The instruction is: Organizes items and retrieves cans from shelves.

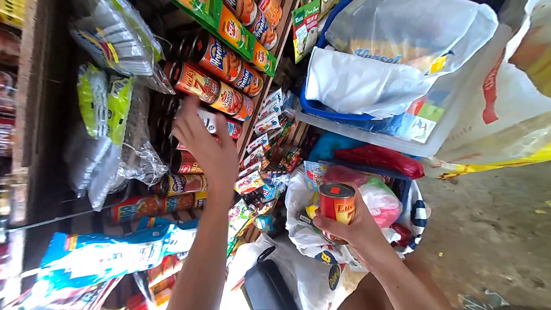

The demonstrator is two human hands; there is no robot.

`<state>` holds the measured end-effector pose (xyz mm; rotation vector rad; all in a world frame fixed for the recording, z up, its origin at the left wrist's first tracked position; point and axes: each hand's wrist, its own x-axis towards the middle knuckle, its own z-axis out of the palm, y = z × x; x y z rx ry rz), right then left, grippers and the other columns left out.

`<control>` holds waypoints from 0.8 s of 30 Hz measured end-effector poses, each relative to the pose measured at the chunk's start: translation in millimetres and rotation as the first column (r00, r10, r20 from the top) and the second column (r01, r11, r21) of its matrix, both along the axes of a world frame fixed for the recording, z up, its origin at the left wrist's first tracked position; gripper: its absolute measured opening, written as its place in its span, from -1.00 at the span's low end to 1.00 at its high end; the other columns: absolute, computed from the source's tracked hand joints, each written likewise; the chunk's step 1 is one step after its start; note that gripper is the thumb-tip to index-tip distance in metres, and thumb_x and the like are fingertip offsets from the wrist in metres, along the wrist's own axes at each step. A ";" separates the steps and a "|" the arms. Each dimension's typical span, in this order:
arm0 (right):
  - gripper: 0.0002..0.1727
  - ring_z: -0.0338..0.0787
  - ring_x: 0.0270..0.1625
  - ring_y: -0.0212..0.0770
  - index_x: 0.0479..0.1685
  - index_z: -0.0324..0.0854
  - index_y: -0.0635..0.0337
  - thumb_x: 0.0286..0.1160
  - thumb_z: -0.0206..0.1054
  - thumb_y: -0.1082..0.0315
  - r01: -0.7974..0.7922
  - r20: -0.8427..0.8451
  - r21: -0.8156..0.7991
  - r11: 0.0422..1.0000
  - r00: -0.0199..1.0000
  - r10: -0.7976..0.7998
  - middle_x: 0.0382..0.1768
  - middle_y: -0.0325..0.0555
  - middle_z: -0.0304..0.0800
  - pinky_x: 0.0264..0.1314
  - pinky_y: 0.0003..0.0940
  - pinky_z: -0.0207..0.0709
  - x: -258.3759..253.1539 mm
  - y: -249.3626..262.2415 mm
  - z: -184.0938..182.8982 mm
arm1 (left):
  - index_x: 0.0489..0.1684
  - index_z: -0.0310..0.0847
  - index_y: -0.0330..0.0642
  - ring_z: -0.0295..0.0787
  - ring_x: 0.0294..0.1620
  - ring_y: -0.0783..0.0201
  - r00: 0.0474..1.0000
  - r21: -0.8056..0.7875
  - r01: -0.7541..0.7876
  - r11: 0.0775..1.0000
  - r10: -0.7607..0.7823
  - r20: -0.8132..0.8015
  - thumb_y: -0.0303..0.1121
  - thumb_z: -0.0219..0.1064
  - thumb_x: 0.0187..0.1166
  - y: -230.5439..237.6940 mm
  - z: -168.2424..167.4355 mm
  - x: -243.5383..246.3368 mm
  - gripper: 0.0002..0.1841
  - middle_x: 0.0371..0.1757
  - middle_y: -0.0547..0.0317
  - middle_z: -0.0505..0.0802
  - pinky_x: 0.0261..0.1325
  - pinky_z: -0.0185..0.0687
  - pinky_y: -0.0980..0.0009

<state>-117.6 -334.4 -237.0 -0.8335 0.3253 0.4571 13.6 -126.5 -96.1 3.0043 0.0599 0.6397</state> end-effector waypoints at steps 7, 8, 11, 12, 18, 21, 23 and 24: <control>0.22 0.77 0.06 -0.44 0.58 0.04 0.32 -0.24 0.76 0.17 0.111 0.395 -0.348 0.931 0.918 0.038 0.11 -0.08 0.65 0.10 -0.52 0.74 -14.2 11.0 -23.1 | 0.75 0.33 0.00 0.77 0.19 0.25 0.528 -0.538 0.088 0.838 -0.497 -0.688 0.14 0.33 0.61 -58.3 -42.1 -117.8 -0.26 0.45 0.04 0.66 0.11 0.80 0.24; 0.20 0.75 0.04 -0.45 0.59 0.05 0.31 -0.20 0.74 0.15 0.132 0.442 -0.394 0.909 0.895 0.062 0.07 -0.09 0.65 0.11 -0.53 0.73 -17.2 13.6 -25.3 | 0.75 0.33 0.01 0.77 0.15 0.26 0.514 -0.544 0.075 0.835 -0.500 -0.697 0.09 0.39 0.59 -56.4 -45.0 -122.2 -0.26 0.42 0.04 0.66 0.06 0.80 0.26; 0.13 0.74 0.00 -0.43 0.62 0.10 0.26 -0.05 0.70 0.07 0.137 0.522 -0.506 0.852 0.835 0.176 0.00 -0.11 0.67 0.07 -0.49 0.73 -22.0 17.7 -27.2 | 0.73 0.34 -0.11 0.70 0.34 0.25 0.496 -0.587 0.038 0.809 -0.526 -0.691 -0.05 0.51 0.52 -43.2 -46.7 -127.5 -0.24 0.45 0.00 0.66 0.34 0.71 0.27; 0.12 0.75 0.01 -0.43 0.63 0.11 0.23 -0.02 0.69 0.07 0.128 0.537 -0.524 0.842 0.817 0.210 0.00 -0.13 0.68 0.08 -0.48 0.74 -22.3 19.4 -26.4 | 0.66 0.40 -0.14 0.70 0.34 0.26 0.509 -0.599 0.035 0.800 -0.530 -0.679 -0.05 0.53 0.50 -39.1 -46.8 -130.3 -0.27 0.42 0.00 0.68 0.34 0.71 0.30; 0.08 0.65 0.34 -0.34 0.58 0.14 0.25 0.01 0.70 0.06 0.176 0.567 -0.502 0.847 0.806 0.169 0.32 0.05 0.58 0.37 -0.45 0.60 -22.9 33.8 -22.0 | 0.39 0.60 -0.29 0.84 0.13 0.31 0.779 -0.614 -0.029 0.789 -0.367 -0.508 -0.03 0.58 0.42 -19.8 -30.4 -145.5 -0.35 0.22 0.00 0.82 0.11 0.85 0.33; 0.01 0.62 0.44 -0.24 0.57 0.15 0.31 0.10 0.65 0.08 0.171 0.507 -0.532 0.829 0.849 0.150 0.41 0.13 0.51 0.39 -0.36 0.62 -24.6 32.9 -25.4 | 0.41 0.52 -0.36 0.92 0.00 0.20 0.936 -0.690 -0.070 0.720 -0.192 -0.296 -0.25 0.61 0.39 -5.4 -23.5 -146.2 -0.37 0.15 -0.02 0.85 0.00 0.94 0.22; -0.07 0.66 0.40 -0.22 0.55 0.20 0.33 0.19 0.60 0.11 0.152 0.487 -0.529 0.835 0.860 0.152 0.39 0.14 0.54 0.32 -0.36 0.67 -29.3 32.8 -28.4 | 0.48 0.41 -0.19 0.89 0.07 0.17 0.986 -0.751 -0.033 0.659 -0.102 -0.133 -0.40 0.59 0.39 4.2 -22.6 -143.5 -0.36 0.25 0.05 0.79 0.04 0.93 0.23; -0.12 0.68 0.37 -0.21 0.54 0.24 0.33 0.22 0.58 0.12 0.141 0.481 -0.535 0.833 0.862 0.163 0.39 0.14 0.55 0.30 -0.37 0.68 -32.7 33.4 -29.6 | 0.48 0.35 -0.11 0.87 0.08 0.18 0.997 -0.775 -0.008 0.631 -0.051 -0.052 -0.44 0.58 0.40 7.8 -23.2 -140.2 -0.35 0.25 0.09 0.79 0.04 0.90 0.24</control>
